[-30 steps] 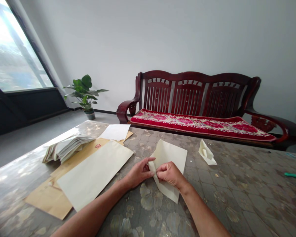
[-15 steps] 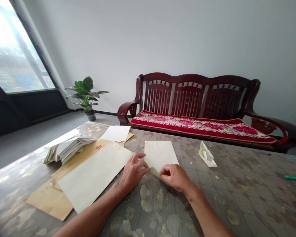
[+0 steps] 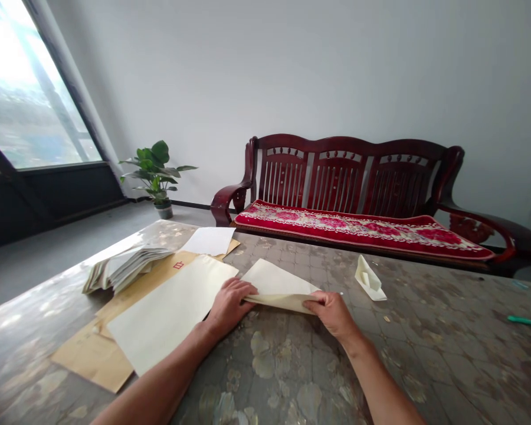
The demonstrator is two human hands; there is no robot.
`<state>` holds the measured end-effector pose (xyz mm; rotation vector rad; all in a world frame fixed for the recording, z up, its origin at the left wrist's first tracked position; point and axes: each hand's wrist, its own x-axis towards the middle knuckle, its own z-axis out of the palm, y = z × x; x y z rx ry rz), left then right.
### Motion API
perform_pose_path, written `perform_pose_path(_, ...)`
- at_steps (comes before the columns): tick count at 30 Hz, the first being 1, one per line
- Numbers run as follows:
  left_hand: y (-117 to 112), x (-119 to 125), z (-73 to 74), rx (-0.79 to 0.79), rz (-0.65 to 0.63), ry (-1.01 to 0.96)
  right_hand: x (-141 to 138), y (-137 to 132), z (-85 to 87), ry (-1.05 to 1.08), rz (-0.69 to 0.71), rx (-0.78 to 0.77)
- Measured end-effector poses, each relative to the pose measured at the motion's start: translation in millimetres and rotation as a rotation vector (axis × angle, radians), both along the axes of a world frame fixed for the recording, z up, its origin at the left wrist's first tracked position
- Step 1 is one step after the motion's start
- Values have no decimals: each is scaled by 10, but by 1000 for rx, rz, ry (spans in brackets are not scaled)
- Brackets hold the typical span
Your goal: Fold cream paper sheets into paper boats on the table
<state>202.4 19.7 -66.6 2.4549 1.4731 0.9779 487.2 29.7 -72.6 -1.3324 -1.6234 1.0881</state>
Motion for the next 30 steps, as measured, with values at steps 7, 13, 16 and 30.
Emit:
perform_pose_path(7,54,-89,-61,-8,131,-30,97,44,-32,138,-100,-108)
perform_pose_path(13,-69,11,-26,285,10,15,78,23,9,139,-81,-137)
perform_pose_path(16,-100,58,-2,256,-65,123,61,27,1,159,-85,-122)
perform_pose_path(30,-185,310,-7,-11,25,117,-110,-17,-1,-105,-239,147)
